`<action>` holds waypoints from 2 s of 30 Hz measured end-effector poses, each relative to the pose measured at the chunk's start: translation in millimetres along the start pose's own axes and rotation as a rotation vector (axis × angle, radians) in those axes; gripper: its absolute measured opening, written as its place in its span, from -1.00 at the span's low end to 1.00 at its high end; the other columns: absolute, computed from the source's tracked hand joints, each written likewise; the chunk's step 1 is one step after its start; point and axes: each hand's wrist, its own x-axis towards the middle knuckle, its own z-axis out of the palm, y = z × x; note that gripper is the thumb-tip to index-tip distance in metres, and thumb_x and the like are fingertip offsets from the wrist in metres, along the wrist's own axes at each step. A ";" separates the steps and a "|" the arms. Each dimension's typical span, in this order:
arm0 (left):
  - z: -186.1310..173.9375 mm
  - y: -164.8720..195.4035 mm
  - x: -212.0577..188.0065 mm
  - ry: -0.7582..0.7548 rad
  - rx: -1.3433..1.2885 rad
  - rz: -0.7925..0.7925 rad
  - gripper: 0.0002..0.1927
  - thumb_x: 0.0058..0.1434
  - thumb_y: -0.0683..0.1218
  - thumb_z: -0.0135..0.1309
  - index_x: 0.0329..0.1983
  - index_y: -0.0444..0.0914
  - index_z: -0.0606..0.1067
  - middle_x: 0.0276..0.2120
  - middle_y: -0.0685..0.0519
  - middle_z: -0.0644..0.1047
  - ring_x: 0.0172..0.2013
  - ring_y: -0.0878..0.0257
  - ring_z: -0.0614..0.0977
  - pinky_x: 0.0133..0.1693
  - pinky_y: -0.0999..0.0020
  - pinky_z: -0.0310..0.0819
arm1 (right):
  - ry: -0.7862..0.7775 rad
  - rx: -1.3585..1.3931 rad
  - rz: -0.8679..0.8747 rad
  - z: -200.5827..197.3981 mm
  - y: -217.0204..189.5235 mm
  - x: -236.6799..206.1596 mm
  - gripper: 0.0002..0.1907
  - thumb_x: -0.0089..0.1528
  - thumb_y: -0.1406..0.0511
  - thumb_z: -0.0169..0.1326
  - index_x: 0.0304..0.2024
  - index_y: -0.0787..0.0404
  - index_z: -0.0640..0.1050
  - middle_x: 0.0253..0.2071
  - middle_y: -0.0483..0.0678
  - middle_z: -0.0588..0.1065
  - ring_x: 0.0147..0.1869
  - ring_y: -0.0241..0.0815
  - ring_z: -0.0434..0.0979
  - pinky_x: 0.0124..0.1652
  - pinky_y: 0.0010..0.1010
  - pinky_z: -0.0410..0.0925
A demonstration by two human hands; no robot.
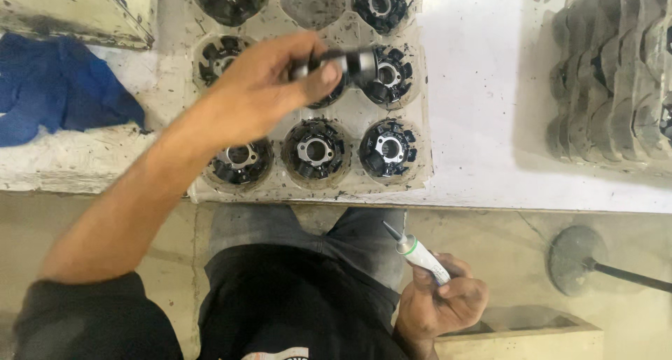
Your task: The person picks up clutch hub assemblies one at a time from a plastic tray and squeezes grease from a tube onto their rollers and inner surfaces, rotating each part to coat it, then places it back in the tray. At the end the person wipes the grease tube with a blue cloth.
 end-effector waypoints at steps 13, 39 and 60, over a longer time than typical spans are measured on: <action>101.5 19.1 -76.9 0.267 -1.509 0.277 -0.25 0.16 -0.05 0.20 0.39 -0.34 0.24 0.32 -0.27 0.32 0.22 -0.04 0.49 0.27 0.10 0.41 | -0.137 0.055 -0.149 17.4 0.3 7.7 -0.58 0.14 0.60 0.23 -0.22 0.16 0.28 -0.22 0.25 0.53 -0.24 0.04 0.61 -0.22 -0.33 0.50; 112.8 36.6 -95.0 0.345 -0.697 0.422 -0.65 0.40 -0.12 0.01 0.16 -0.44 0.44 0.09 -0.31 0.55 0.14 0.10 0.61 0.24 0.29 0.51 | -0.407 -0.344 -0.421 31.8 -28.6 24.2 -0.64 0.14 0.61 0.09 -0.38 0.16 0.22 -0.31 0.09 0.52 -0.19 0.01 0.57 -0.23 -0.16 0.56; 120.8 31.7 -95.5 0.287 -0.895 0.315 -0.66 0.51 -0.06 0.01 0.16 -0.42 0.41 0.20 -0.29 0.48 0.22 0.15 0.55 0.35 0.25 0.39 | -0.414 -0.391 -0.464 39.4 -34.7 29.1 -0.61 0.13 0.64 0.10 -0.47 0.17 0.23 -0.36 0.08 0.50 -0.27 -0.03 0.54 -0.30 -0.15 0.53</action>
